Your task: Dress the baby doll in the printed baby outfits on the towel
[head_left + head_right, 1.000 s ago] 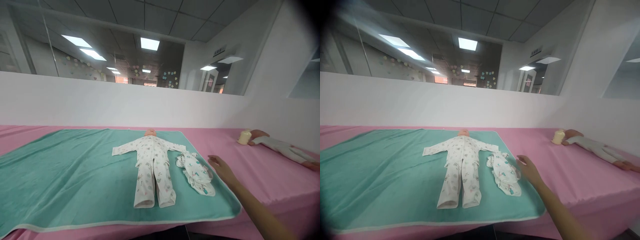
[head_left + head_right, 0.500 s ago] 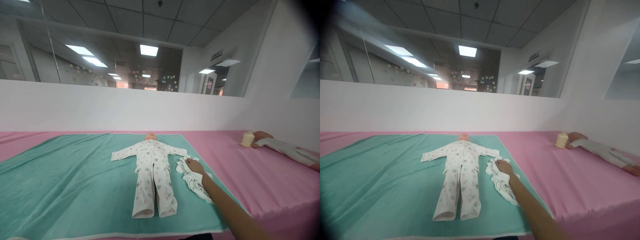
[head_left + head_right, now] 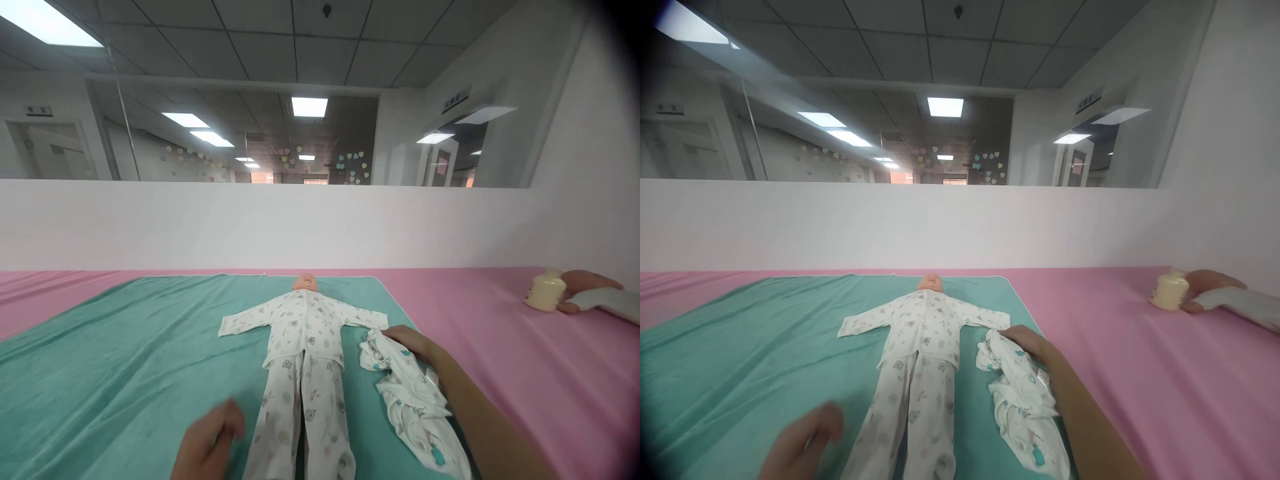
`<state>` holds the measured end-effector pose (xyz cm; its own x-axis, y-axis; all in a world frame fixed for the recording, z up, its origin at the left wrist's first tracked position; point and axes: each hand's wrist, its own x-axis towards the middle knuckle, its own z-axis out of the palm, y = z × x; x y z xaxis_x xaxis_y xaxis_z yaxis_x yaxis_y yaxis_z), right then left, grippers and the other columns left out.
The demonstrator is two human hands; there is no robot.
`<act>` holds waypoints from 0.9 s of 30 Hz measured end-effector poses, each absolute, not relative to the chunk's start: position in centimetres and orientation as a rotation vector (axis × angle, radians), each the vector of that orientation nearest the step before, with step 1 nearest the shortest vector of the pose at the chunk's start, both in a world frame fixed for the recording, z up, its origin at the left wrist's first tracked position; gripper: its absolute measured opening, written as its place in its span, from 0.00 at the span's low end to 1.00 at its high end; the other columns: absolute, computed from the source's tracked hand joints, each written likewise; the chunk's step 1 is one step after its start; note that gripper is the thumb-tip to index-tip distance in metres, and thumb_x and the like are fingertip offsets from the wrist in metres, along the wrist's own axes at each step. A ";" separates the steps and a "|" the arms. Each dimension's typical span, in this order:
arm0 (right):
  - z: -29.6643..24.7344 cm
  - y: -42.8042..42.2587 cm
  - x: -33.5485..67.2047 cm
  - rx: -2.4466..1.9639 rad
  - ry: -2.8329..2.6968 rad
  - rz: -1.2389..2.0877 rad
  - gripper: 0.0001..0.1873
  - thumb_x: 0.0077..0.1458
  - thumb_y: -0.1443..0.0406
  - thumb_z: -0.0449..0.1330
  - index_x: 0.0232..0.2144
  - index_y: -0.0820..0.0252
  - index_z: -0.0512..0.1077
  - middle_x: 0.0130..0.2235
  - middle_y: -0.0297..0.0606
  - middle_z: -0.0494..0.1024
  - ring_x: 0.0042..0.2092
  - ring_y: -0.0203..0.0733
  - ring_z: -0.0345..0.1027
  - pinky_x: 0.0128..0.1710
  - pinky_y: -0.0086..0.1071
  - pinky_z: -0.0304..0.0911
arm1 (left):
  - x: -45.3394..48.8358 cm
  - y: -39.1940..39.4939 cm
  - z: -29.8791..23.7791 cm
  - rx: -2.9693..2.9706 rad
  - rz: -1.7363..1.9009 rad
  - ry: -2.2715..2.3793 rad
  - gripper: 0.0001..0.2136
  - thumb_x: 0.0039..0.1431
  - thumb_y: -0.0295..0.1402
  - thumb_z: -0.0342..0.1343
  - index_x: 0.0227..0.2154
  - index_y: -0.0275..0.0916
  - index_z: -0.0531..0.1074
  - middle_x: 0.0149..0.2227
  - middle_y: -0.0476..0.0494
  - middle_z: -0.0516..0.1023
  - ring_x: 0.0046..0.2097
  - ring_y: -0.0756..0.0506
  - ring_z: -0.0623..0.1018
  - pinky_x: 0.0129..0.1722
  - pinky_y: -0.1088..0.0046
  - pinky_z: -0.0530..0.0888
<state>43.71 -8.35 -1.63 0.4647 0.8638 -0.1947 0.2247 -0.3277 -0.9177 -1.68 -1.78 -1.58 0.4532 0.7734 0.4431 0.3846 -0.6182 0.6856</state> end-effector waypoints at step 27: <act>2.0 1.1 34.1 -1.715 -1.276 0.229 0.18 0.56 0.51 0.49 0.31 0.58 0.68 0.31 0.36 0.74 0.31 0.38 0.67 0.28 0.29 0.59 | 18.0 18.1 0.4 2.552 0.887 0.719 0.16 0.62 0.33 0.40 0.45 0.42 0.70 0.51 0.44 0.72 0.53 0.43 0.70 0.51 0.66 0.66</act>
